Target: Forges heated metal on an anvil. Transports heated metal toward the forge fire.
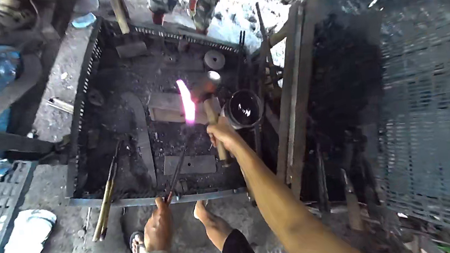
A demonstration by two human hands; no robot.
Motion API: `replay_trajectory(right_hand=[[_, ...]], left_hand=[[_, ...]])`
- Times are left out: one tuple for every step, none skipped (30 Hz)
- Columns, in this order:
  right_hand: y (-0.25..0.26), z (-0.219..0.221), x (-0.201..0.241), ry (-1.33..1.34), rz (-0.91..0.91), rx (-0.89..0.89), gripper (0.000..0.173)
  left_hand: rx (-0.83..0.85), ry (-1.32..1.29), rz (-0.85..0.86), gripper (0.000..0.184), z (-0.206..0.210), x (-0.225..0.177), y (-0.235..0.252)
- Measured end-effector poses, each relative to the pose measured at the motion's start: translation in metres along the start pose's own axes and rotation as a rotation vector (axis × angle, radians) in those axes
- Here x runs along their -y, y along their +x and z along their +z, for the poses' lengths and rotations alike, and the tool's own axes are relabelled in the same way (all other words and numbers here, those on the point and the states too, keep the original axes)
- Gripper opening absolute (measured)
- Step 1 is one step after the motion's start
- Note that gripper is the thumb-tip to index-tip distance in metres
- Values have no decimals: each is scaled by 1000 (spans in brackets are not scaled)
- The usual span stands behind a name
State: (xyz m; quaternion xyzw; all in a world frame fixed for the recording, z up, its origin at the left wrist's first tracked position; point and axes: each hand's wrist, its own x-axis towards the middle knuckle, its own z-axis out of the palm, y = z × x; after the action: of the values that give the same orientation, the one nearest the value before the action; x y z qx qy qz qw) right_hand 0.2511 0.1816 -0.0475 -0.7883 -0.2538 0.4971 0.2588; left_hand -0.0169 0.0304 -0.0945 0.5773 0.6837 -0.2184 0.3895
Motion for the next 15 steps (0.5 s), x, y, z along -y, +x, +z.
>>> replay_trajectory(right_hand=[[-12, -13, 22, 15, 48, 1, 29], [-37, -31, 32, -4, 44, -35, 29], [-67, -50, 39, -38, -4, -80, 30], [-98, -69, 49, -75, -71, -114, 33], [-131, -87, 55, -108, -130, -134, 33], [-163, -102, 59, -131, -180, -151, 31], [-191, -114, 62, -154, -221, -169, 31], [-212, -124, 65, -174, -257, -192, 31], [-227, -130, 68, -191, -293, -216, 30], [-233, -133, 70, -206, -323, -242, 31], [-233, -134, 72, -219, -341, -257, 30], [-226, -133, 72, -229, -347, -263, 30], [-210, -127, 72, -237, -348, -260, 31], [-186, -115, 69, -240, -349, -240, 32], [-154, -99, 65, -237, -346, -201, 32]], left_hand=[[-5, -7, 2, 43, -14, -2, -7], [1, -2, 6, 43, -22, -2, -17], [0, 5, 10, 43, -28, -3, -20], [-18, -2, 19, 44, -31, -2, -16], [-20, -12, 28, 46, -30, 1, -10], [-16, -18, 37, 47, -26, 5, -5], [-19, -19, 48, 48, -21, 10, 0], [-21, -15, 55, 48, -18, 13, 6], [-19, -12, 56, 48, -15, 15, 10], [-15, -13, 49, 48, -14, 16, 14], [-8, -20, 40, 48, -12, 17, 17], [2, -33, 28, 48, -9, 18, 19], [14, -51, 9, 49, -5, 18, 24], [20, -65, -9, 48, -1, 18, 32], [21, -71, -19, 48, 7, 19, 41]])
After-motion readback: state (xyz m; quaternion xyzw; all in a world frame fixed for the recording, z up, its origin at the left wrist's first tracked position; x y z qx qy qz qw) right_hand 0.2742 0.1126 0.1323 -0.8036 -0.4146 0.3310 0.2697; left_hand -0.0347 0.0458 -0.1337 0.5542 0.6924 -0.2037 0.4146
